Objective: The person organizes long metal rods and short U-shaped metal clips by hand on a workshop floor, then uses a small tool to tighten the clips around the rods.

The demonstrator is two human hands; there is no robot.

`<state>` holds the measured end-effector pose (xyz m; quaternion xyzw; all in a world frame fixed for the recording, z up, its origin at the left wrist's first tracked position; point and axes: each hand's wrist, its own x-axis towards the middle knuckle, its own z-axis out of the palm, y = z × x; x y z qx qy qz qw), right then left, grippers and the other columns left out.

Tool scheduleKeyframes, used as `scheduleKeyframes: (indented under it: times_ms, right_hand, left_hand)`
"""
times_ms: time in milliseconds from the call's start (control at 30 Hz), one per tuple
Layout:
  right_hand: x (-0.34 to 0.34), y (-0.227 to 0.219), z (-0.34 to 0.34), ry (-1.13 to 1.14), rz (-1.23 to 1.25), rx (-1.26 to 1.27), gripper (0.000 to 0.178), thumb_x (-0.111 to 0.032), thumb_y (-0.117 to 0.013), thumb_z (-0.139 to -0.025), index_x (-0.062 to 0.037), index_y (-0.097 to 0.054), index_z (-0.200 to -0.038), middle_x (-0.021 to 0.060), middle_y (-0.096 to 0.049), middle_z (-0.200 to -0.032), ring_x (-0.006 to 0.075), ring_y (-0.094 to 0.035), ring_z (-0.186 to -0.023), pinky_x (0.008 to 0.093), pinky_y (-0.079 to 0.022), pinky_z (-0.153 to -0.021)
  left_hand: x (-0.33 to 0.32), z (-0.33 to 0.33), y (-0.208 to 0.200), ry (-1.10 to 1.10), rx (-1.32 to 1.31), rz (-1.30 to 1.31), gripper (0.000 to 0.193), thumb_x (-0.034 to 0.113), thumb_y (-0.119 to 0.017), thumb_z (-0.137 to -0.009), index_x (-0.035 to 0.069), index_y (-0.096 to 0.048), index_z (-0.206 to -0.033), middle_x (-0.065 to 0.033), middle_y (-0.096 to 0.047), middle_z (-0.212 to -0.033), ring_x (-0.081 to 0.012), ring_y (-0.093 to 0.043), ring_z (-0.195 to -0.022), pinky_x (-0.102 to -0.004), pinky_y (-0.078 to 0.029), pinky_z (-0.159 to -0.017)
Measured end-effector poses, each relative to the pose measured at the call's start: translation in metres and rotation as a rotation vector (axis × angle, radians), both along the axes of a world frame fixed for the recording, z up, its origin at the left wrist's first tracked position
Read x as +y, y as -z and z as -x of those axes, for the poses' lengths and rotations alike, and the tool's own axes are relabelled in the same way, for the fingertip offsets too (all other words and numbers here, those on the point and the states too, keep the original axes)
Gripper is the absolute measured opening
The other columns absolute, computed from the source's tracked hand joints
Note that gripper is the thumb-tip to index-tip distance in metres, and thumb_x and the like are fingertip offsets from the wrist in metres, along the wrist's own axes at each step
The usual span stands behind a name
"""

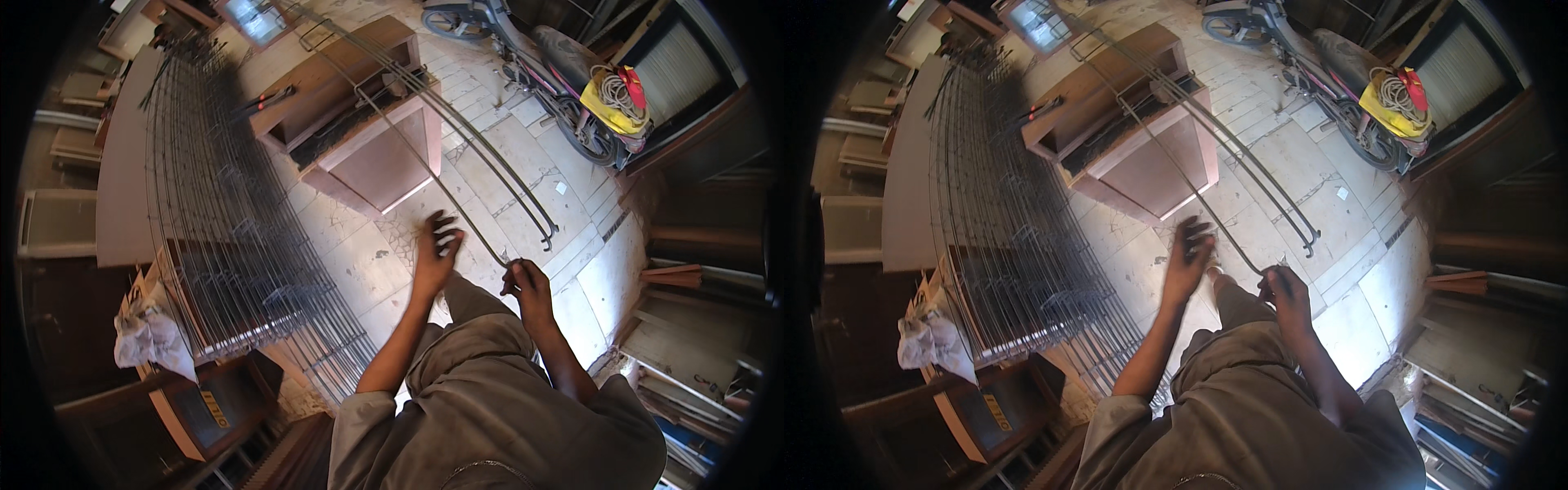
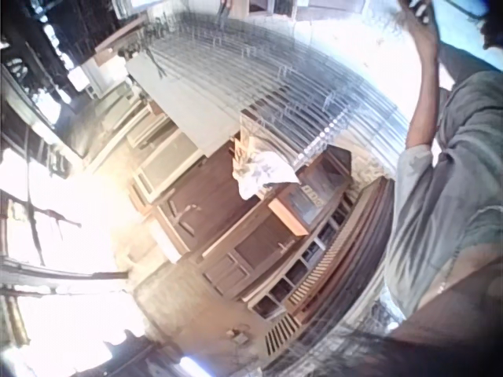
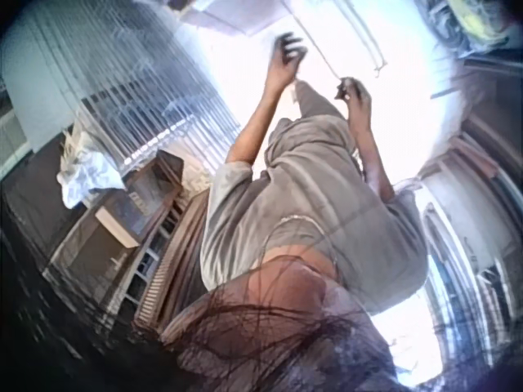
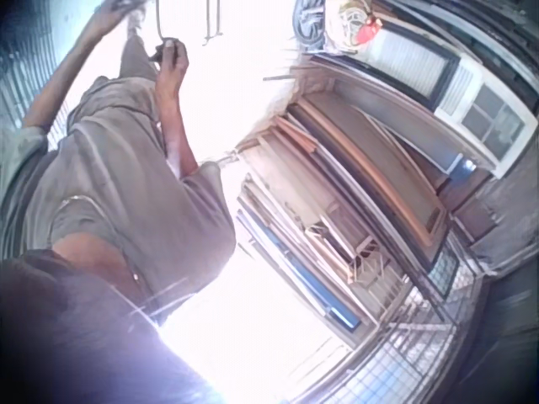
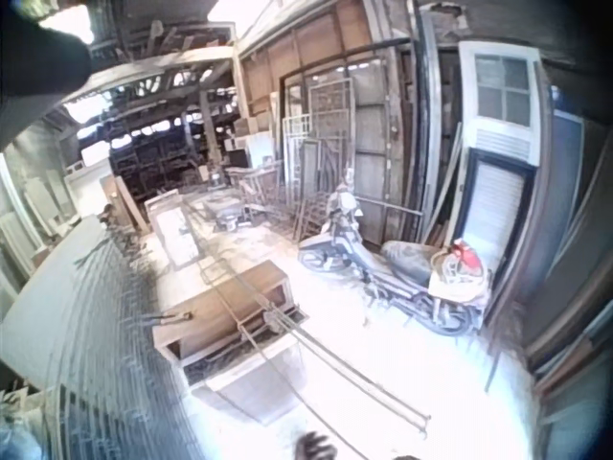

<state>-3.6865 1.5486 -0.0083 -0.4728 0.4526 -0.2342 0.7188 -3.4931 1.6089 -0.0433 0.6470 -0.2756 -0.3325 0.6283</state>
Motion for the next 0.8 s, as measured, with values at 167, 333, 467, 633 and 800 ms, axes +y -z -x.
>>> scheduleKeyframes:
  times_ms: [167,333,467,633,800]
  right_hand:
    - [0.010,0.015,-0.003,0.096,0.159,0.092,0.020,-0.018,-0.053,-0.098,0.0004,-0.059,-0.093,0.0061,-0.059,-0.077,0.0132,-0.058,-0.069,0.0282,-0.048,-0.065]
    - [0.016,0.025,-0.015,0.214,0.391,0.163,0.021,-0.014,-0.051,-0.096,0.0008,-0.055,-0.083,0.0064,-0.054,-0.074,0.0145,-0.055,-0.063,0.0293,-0.046,-0.060]
    - [0.023,0.028,-0.028,0.340,0.444,0.219,0.048,-0.044,-0.053,-0.094,0.0016,-0.054,-0.081,0.0072,-0.052,-0.072,0.0153,-0.052,-0.062,0.0305,-0.044,-0.058]
    - [0.024,0.029,-0.038,0.455,0.442,0.211,0.046,-0.042,-0.053,-0.095,0.0024,-0.055,-0.084,0.0071,-0.053,-0.072,0.0153,-0.053,-0.062,0.0308,-0.044,-0.058]
    - [0.028,0.018,-0.047,0.537,0.422,0.244,0.048,-0.044,-0.053,-0.096,0.0031,-0.056,-0.086,0.0077,-0.053,-0.075,0.0159,-0.054,-0.064,0.0311,-0.045,-0.060]
  left_hand:
    - [-0.017,-0.138,-0.030,-0.156,-0.321,-0.058,0.042,0.025,-0.062,-0.095,0.004,-0.049,-0.129,-0.0131,-0.066,-0.110,-0.0199,-0.063,-0.101,-0.0312,-0.050,-0.084]
    - [-0.072,-0.262,-0.040,-0.102,-0.653,-0.185,0.050,0.030,-0.058,-0.096,0.007,-0.043,-0.138,-0.0220,-0.064,-0.116,-0.0324,-0.064,-0.106,-0.0391,-0.050,-0.086]
    - [-0.125,-0.320,-0.021,0.056,-0.837,-0.154,0.057,0.034,-0.056,-0.096,0.011,-0.037,-0.144,-0.0275,-0.061,-0.119,-0.0409,-0.058,-0.113,-0.0423,-0.048,-0.090]
    - [-0.167,-0.311,0.002,-0.030,-0.594,-0.155,0.051,0.043,-0.046,-0.099,0.001,-0.059,-0.125,-0.0244,-0.063,-0.118,-0.0363,-0.061,-0.110,-0.0407,-0.043,-0.097]
    - [-0.141,-0.270,0.009,0.336,-0.575,-0.142,0.038,0.031,-0.046,-0.100,0.001,-0.060,-0.119,-0.0226,-0.066,-0.096,-0.0367,-0.065,-0.090,-0.0414,-0.048,-0.080]
